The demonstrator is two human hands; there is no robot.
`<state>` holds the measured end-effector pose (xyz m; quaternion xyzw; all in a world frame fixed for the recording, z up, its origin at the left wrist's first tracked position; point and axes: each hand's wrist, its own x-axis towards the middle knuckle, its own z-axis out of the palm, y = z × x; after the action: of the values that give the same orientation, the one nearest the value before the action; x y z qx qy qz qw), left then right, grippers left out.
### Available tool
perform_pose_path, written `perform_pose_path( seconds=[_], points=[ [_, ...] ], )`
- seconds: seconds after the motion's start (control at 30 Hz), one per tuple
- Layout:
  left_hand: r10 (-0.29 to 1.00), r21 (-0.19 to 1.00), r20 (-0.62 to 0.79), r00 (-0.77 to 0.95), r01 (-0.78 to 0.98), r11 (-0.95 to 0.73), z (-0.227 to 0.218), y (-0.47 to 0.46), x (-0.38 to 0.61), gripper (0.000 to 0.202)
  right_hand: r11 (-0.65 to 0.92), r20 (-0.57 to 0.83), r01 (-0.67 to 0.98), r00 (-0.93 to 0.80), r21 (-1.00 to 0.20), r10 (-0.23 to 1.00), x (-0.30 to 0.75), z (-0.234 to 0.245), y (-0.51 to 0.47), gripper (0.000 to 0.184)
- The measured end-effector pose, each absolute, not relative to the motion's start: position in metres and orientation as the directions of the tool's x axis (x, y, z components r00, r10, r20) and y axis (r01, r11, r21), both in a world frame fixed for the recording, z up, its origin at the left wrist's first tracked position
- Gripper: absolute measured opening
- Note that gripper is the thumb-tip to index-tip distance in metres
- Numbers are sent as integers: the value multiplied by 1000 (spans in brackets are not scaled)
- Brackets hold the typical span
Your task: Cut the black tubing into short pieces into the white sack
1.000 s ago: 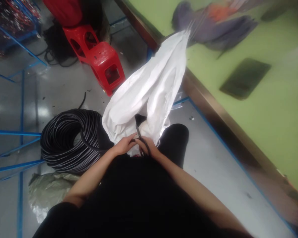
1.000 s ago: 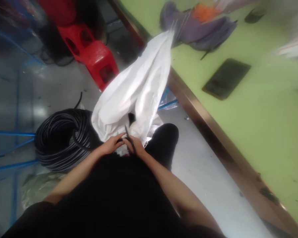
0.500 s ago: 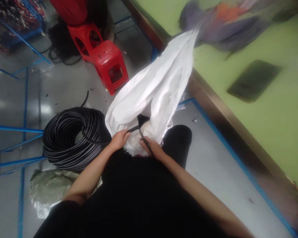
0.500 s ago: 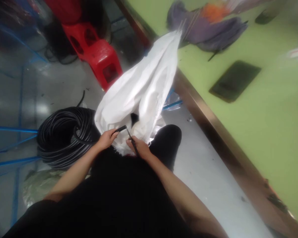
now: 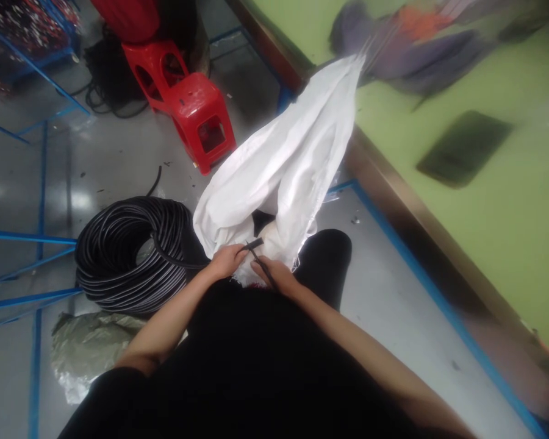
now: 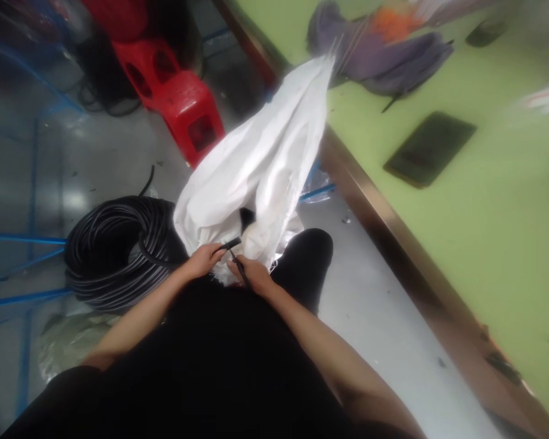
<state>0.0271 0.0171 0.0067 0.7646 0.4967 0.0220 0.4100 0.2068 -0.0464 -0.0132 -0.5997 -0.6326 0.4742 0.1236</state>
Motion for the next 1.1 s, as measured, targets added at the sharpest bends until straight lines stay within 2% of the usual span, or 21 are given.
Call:
perform_pose_path(
  seconds=[0.13,0.33,0.5,0.57,0.67,0.8,0.87,0.97,1.1],
  points=[
    [767,674,-387,513,724,-144,6,23,27,29,-150,-389,694,-200,-704,899,204,-17,-47,37],
    [747,701,-410,523,705,-108,2,31,17,35,-205,-377,631,-151,-749,914,207,-25,-49,44],
    [713,734,-399,576,667,-127,4,26,18,34,-371,-465,440,-124,-818,877,209,-21,-46,44],
    [687,754,-411,599,647,-113,5,20,23,34,-384,-454,334,-162,-861,876,208,-16,-44,42],
    [644,783,-430,633,617,-83,5,11,27,46,-354,-407,240,-231,-904,884,205,-10,-41,37],
    [633,791,-391,668,596,-139,2,8,20,53,-331,-390,279,-191,-901,901,206,-7,-37,32],
    [624,775,-389,678,606,-176,2,10,15,45,-350,-400,298,-123,-888,908,208,-7,-35,32],
    [650,742,-383,657,638,-206,6,16,11,32,-395,-427,280,-63,-875,902,212,-7,-34,36],
    [761,717,-326,561,671,-188,10,25,10,32,-404,-438,236,-116,-884,891,214,-6,-38,42]
  ],
)
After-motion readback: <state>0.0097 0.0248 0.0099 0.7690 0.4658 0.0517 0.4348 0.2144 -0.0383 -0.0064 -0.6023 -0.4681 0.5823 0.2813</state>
